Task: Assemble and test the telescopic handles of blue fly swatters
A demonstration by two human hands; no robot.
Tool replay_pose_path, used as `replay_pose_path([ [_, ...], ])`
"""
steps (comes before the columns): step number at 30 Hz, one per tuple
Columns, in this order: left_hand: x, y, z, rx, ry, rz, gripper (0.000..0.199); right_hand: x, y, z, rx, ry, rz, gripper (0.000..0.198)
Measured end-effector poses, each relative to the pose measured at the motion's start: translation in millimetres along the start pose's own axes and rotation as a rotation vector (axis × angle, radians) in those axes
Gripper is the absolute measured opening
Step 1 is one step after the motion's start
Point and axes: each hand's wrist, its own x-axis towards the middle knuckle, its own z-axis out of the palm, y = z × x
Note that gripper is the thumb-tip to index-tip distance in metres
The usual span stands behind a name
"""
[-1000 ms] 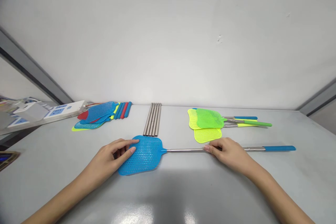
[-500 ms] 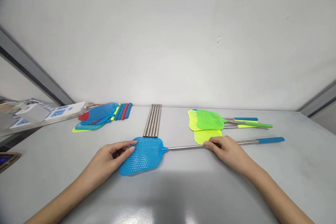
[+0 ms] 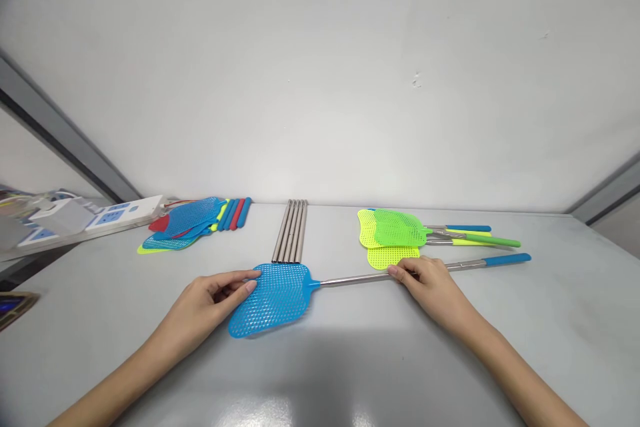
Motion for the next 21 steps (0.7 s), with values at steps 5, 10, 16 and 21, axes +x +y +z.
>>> replay_pose_path([
  [5,1.4,-2.4,-3.3,-0.061,0.003,0.002,0.035,-2.3,-2.6,1.6,0.031,-0.008,-0.008,0.041],
  [10,2.4,-7.4,-5.5,-0.05,0.019,0.02,0.033,-4.5,-5.4,2.4,0.048,-0.017,-0.026,0.042],
  [16,2.3,-7.9,-5.8,-0.048,0.024,0.023,0.031,-5.5,-5.7,2.9,0.045,-0.022,-0.006,0.041],
  [21,2.6,-6.4,-5.9,-0.048,0.033,0.033,0.029,-5.6,-5.9,3.6,0.052,-0.037,-0.004,0.041],
])
